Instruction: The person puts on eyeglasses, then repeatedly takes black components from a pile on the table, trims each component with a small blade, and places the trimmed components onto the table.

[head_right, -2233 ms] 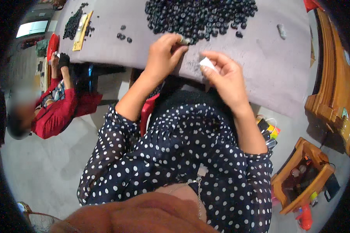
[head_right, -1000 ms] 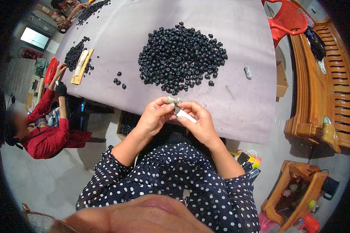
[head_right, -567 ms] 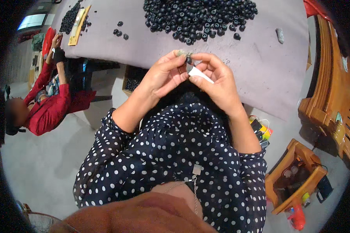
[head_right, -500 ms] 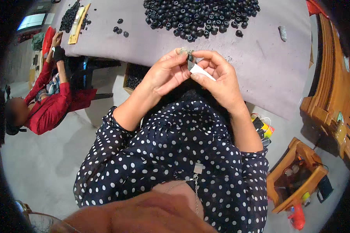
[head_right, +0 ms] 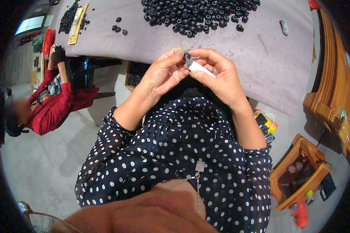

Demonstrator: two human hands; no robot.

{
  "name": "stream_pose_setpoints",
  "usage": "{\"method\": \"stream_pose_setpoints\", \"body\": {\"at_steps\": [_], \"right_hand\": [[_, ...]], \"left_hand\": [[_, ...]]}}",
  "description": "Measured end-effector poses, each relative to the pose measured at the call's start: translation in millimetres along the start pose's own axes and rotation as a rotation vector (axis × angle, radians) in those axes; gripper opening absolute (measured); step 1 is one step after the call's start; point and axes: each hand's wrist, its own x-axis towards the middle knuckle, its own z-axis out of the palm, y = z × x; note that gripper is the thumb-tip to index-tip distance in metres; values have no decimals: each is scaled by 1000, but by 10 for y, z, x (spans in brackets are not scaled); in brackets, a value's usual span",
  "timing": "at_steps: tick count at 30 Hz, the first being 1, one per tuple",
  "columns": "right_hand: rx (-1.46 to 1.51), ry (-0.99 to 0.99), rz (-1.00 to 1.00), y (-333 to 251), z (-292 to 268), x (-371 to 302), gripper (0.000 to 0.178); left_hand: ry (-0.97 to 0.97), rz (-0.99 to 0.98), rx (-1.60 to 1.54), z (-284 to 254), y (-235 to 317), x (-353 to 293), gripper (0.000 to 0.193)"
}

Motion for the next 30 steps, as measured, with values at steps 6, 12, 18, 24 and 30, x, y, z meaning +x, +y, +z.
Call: {"method": "stream_pose_setpoints", "body": {"at_steps": [6,12,18,24,30], "right_hand": [[37,-28,35,12,-33,-4,40],[38,-28,1,19,-26,-1,39],[60,-45,79,-16,-64,2,39],[51,-27,87,-11,-51,5,38],[67,24,88,70,-44,8,32]], "left_hand": [[11,13,26,-25,-4,-2,12],[4,12,28,-12,0,-10,11],[29,21,-22,31,-16,-12,8],[16,42,45,-17,-21,-15,9],[32,96,97,-22,-41,-9,5]]}}
